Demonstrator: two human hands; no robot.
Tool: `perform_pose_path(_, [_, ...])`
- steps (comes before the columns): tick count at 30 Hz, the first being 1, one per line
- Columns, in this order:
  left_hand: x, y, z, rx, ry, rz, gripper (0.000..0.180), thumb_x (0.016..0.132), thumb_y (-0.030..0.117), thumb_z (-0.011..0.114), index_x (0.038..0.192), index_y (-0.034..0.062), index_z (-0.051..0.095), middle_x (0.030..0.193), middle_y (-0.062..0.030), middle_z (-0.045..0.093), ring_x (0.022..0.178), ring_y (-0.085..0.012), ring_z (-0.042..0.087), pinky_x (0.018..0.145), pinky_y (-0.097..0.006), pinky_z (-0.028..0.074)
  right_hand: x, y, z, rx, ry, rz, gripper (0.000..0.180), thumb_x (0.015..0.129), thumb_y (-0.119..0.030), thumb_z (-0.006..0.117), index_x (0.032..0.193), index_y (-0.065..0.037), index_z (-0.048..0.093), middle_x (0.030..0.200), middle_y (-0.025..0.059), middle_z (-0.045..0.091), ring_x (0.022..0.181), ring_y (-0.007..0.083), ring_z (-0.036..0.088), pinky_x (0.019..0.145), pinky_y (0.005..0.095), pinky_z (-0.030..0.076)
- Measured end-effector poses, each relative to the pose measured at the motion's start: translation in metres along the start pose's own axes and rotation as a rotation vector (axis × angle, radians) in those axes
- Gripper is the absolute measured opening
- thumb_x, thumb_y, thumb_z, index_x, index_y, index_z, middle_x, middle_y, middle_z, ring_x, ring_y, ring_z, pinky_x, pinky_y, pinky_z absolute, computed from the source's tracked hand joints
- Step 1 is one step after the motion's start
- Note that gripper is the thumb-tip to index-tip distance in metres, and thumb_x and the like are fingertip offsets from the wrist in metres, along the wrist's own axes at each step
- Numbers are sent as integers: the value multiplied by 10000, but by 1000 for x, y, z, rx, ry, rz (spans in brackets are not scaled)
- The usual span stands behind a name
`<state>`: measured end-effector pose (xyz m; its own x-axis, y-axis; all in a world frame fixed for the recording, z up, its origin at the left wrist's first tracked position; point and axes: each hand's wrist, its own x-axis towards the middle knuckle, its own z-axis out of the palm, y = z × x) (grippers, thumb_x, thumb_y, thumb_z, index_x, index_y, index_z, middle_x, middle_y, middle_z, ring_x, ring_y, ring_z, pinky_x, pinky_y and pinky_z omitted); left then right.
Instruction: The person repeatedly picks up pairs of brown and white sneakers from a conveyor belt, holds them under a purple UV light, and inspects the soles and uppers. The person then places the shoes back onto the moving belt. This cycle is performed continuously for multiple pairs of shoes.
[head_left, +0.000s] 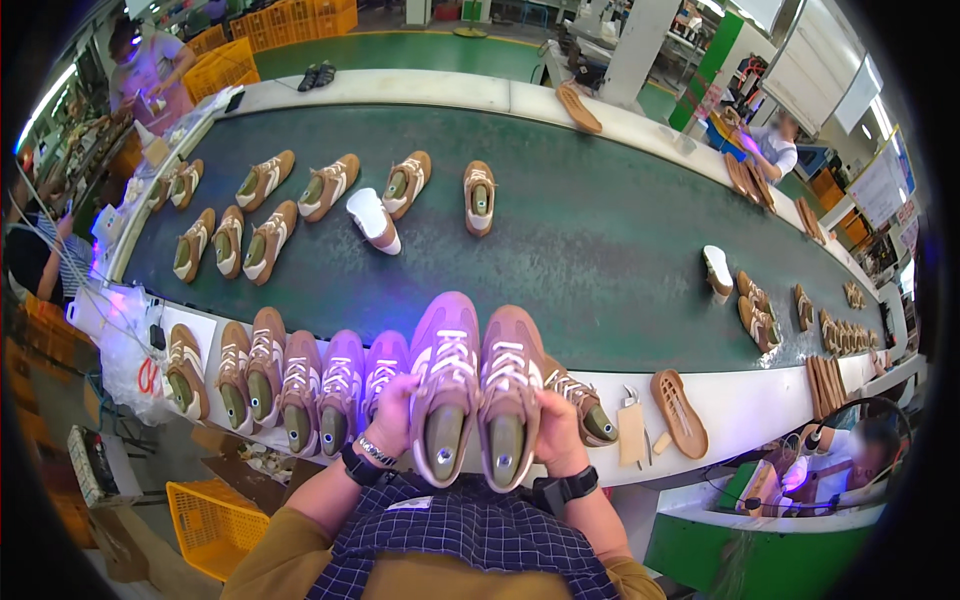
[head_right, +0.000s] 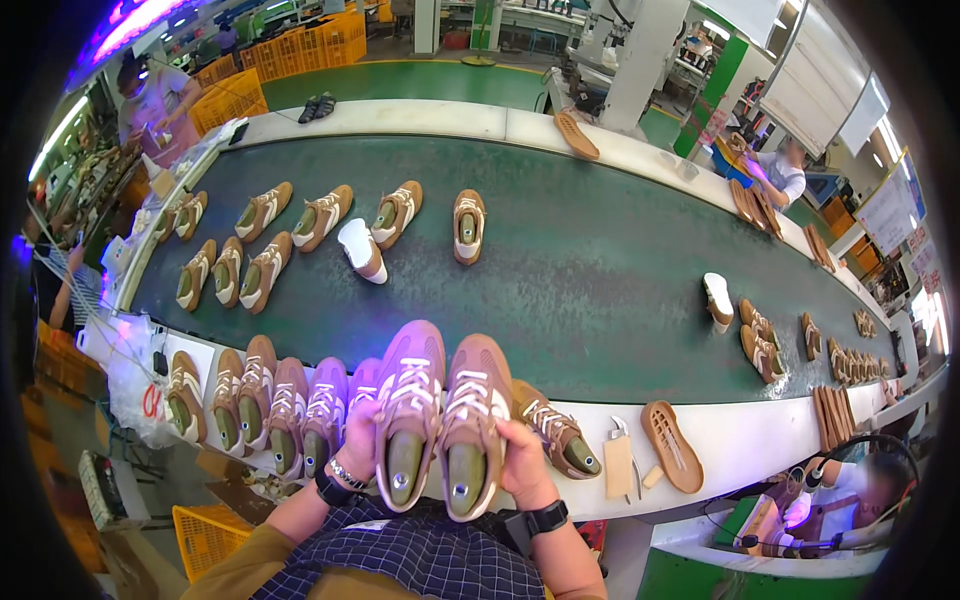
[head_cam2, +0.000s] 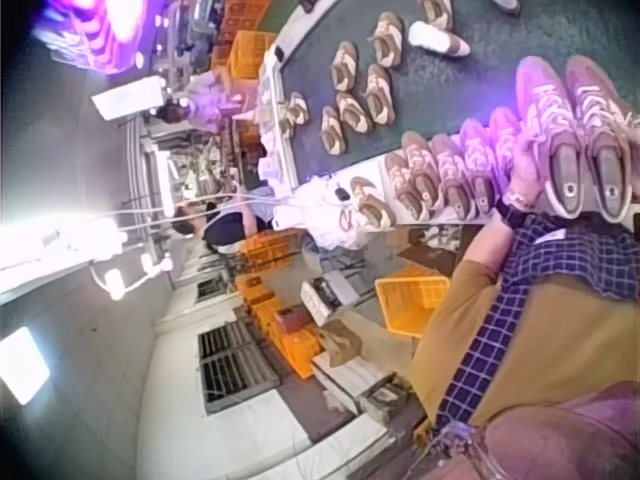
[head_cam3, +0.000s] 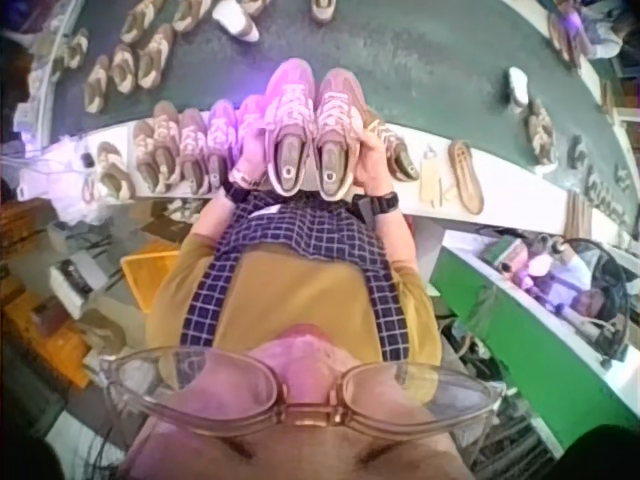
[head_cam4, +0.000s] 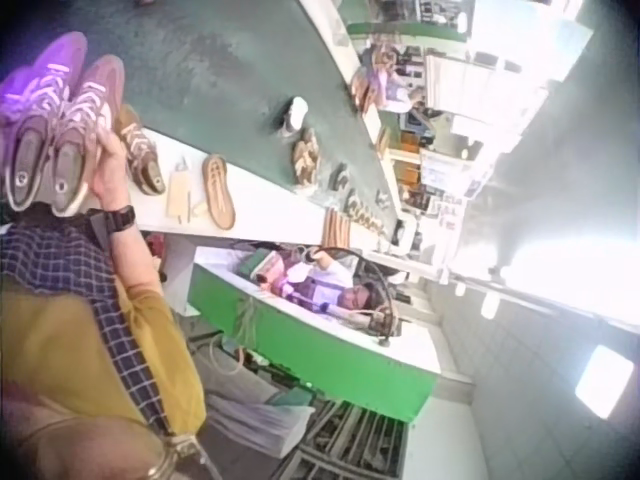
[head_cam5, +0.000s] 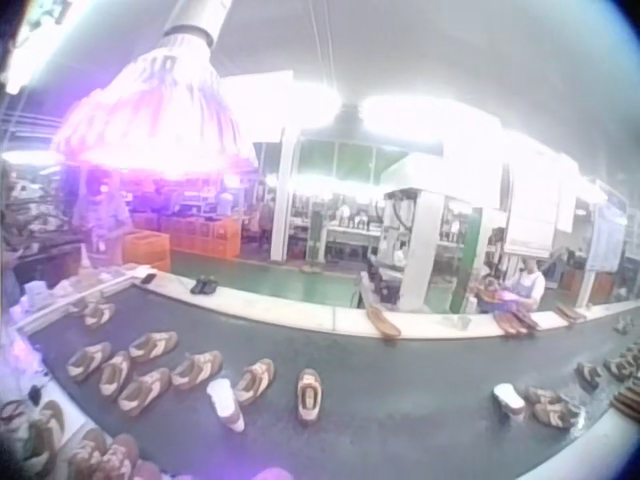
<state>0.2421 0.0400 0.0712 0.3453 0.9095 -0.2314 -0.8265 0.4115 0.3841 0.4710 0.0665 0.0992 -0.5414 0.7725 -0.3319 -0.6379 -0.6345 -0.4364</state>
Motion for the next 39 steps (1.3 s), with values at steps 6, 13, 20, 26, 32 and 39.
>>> perform_pose_path(6, [25,15,32,-129,53,255,446,871,221,488,1260,7,445,1222,-127,541,1127,-264,525,992,-405,403,8,-25,5,99,204,-381,445,800,-171,571,1200,5,492,1159,150,573,1060,278,561,963,416,432])
perform_pose_path(13, [27,15,12,-194,214,273,423,838,175,596,1227,64,474,1179,-72,567,1100,-236,541,944,-422,444,3,-27,1,69,339,-528,420,804,-109,609,1204,-48,496,1191,81,563,1112,254,531,971,458,433])
perform_pose_path(20, [27,9,8,-187,284,274,388,841,188,601,1197,74,497,1160,-64,578,1077,-231,552,930,-417,450,4,-17,-5,75,406,-525,396,813,-138,625,1184,-65,507,1167,75,573,1095,247,542,928,472,464])
perform_pose_path(26, [29,7,9,-192,281,290,404,845,198,594,1212,64,490,1167,-70,575,1093,-235,540,953,-421,429,4,-16,-7,95,427,-515,388,809,-141,639,1165,-57,510,1154,78,577,1085,242,545,933,461,460])
perform_pose_path(32, [29,7,10,-182,297,288,413,843,193,594,1219,63,485,1175,-72,570,1100,-240,536,958,-424,424,5,-17,-4,102,448,-505,389,810,-146,643,1163,-52,508,1152,81,576,1084,237,542,946,451,452])
perform_pose_path(39, [31,4,9,-195,314,282,415,839,186,597,1220,67,484,1174,-65,570,1097,-233,538,955,-420,428,3,-16,-3,103,443,-490,380,820,-153,628,1166,-54,506,1161,82,571,1082,238,541,944,441,454])
